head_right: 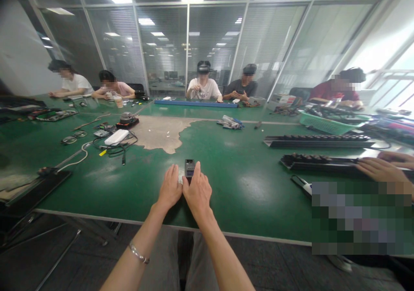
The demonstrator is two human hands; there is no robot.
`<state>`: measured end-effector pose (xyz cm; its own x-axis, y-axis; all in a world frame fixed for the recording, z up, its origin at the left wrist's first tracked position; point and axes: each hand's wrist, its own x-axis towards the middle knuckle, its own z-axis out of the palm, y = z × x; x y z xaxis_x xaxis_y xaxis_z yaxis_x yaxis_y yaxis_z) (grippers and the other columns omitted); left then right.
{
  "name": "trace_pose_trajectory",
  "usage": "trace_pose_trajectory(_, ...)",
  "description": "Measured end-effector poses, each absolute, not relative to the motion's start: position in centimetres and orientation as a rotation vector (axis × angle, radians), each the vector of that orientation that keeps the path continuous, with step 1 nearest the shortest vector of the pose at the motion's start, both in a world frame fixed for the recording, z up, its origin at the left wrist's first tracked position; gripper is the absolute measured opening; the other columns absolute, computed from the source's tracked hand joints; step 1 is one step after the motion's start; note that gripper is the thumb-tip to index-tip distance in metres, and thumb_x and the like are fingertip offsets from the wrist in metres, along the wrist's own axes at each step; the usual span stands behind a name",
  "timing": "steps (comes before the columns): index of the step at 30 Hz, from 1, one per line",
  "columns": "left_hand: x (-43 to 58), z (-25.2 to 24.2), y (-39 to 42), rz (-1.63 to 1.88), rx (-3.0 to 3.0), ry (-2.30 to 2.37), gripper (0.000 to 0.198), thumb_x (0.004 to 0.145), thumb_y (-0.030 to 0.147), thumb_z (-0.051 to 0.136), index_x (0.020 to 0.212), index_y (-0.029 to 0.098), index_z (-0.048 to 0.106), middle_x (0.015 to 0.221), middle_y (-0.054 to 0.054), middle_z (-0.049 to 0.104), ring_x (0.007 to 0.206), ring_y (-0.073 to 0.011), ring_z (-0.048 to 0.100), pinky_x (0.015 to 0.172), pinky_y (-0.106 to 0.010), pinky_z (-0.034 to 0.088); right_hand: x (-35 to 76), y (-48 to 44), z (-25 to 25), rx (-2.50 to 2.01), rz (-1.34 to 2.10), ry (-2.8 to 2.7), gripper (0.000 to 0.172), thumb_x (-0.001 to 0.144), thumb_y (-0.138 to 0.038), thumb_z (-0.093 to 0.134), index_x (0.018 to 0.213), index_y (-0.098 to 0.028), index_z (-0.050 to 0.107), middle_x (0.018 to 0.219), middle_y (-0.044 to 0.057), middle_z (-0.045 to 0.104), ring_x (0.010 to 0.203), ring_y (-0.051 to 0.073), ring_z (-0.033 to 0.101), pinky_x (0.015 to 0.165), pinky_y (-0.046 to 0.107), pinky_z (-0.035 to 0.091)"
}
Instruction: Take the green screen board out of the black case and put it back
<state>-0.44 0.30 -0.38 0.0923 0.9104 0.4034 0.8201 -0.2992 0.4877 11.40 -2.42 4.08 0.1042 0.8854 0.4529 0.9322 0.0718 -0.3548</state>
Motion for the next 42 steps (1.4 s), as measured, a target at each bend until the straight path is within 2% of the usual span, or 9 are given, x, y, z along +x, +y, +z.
trace_pose_trajectory(8, -0.5, 0.0, 0.1, 0.924, 2.201, 1.756, 0.070, 0.079, 0.012, 0.047, 0.146, 0.002, 0.030, 0.155, -0.022, 0.029, 0.146, -0.0301, 0.020, 0.119, -0.046, 0.023, 13.1, -2.5, 2.4, -1.700, 0.011, -1.774, 0.081, 0.087, -0.044, 0.055, 0.150, -0.003, 0.023, 0.133, 0.023, 0.056, 0.113, 0.030, 0.058, 0.094, 0.041, 0.046)
trace_pose_trajectory(12, -0.4, 0.5, -0.2, 0.887, 2.224, 1.772, 0.067, 0.079, 0.013, 0.048, 0.144, 0.001, 0.035, 0.154, -0.023, 0.028, 0.145, -0.0316, 0.022, 0.119, -0.045, 0.023, 13.4, -2.2, 2.9, -1.674, 0.026, -1.726, 0.083, 0.086, -0.048, 0.056, 0.149, -0.004, 0.025, 0.134, 0.022, 0.055, 0.119, 0.030, 0.055, 0.100, 0.041, 0.043)
trace_pose_trajectory(19, -0.3, 0.5, -0.3, 0.866, 2.258, 1.776, 0.065, 0.085, 0.027, 0.052, 0.144, 0.005, 0.038, 0.155, -0.021, 0.028, 0.146, -0.0337, 0.019, 0.118, -0.047, 0.023, 11.8, -2.1, 5.2, -1.832, -0.037, -1.726, 0.084, 0.087, -0.051, 0.054, 0.151, -0.009, 0.020, 0.120, 0.018, 0.063, 0.108, 0.031, 0.060, 0.088, 0.038, 0.046)
trace_pose_trajectory(23, -0.3, 0.7, -0.5, 0.832, 2.295, 1.773, 0.062, 0.087, 0.031, 0.051, 0.142, 0.004, 0.041, 0.154, -0.021, 0.030, 0.146, -0.0335, 0.020, 0.118, -0.047, 0.023, 11.3, -2.0, 5.6, -1.879, -0.025, -1.749, 0.076, 0.089, -0.045, 0.051, 0.150, -0.011, 0.023, 0.114, 0.015, 0.066, 0.104, 0.030, 0.062, 0.083, 0.036, 0.046)
trace_pose_trajectory(29, -0.2, 1.4, -0.9, 0.813, 2.301, 1.750, 0.060, 0.081, 0.031, 0.059, 0.136, 0.009, 0.049, 0.154, -0.020, 0.030, 0.145, -0.0344, 0.022, 0.117, -0.047, 0.023, 11.2, -1.7, 5.7, -1.872, -0.051, -1.718, 0.071, 0.091, -0.043, 0.047, 0.150, -0.011, 0.024, 0.112, 0.015, 0.067, 0.103, 0.028, 0.062, 0.084, 0.034, 0.045)
trace_pose_trajectory(33, -0.2, 1.6, -1.0, 0.806, 2.293, 1.743, 0.063, 0.079, 0.031, 0.061, 0.138, 0.012, 0.048, 0.155, -0.019, 0.030, 0.144, -0.0352, 0.022, 0.116, -0.048, 0.025, 11.2, -1.5, 6.3, -1.856, -0.062, -1.685, 0.071, 0.091, -0.043, 0.048, 0.150, -0.010, 0.025, 0.113, 0.016, 0.067, 0.104, 0.029, 0.062, 0.085, 0.034, 0.045)
trace_pose_trajectory(36, -0.1, 1.5, -0.9, 0.802, 2.276, 1.752, 0.064, 0.080, 0.036, 0.062, 0.139, 0.016, 0.046, 0.155, -0.016, 0.029, 0.145, -0.0343, 0.021, 0.116, -0.048, 0.026, 11.4, -1.2, 7.2, -1.824, -0.049, -1.641, 0.070, 0.091, -0.043, 0.047, 0.149, -0.010, 0.026, 0.114, 0.016, 0.067, 0.104, 0.029, 0.063, 0.086, 0.035, 0.045)
trace_pose_trajectory(42, -0.1, 1.3, -0.7, 0.780, 2.275, 1.768, 0.066, 0.084, 0.049, 0.061, 0.138, 0.013, 0.047, 0.156, -0.018, 0.028, 0.146, -0.0346, 0.019, 0.118, -0.048, 0.021, 13.7, -0.6, 8.0, -1.711, 0.035, -1.473, 0.072, 0.091, -0.049, 0.045, 0.149, -0.010, 0.027, 0.116, 0.017, 0.067, 0.103, 0.029, 0.065, 0.088, 0.038, 0.046)
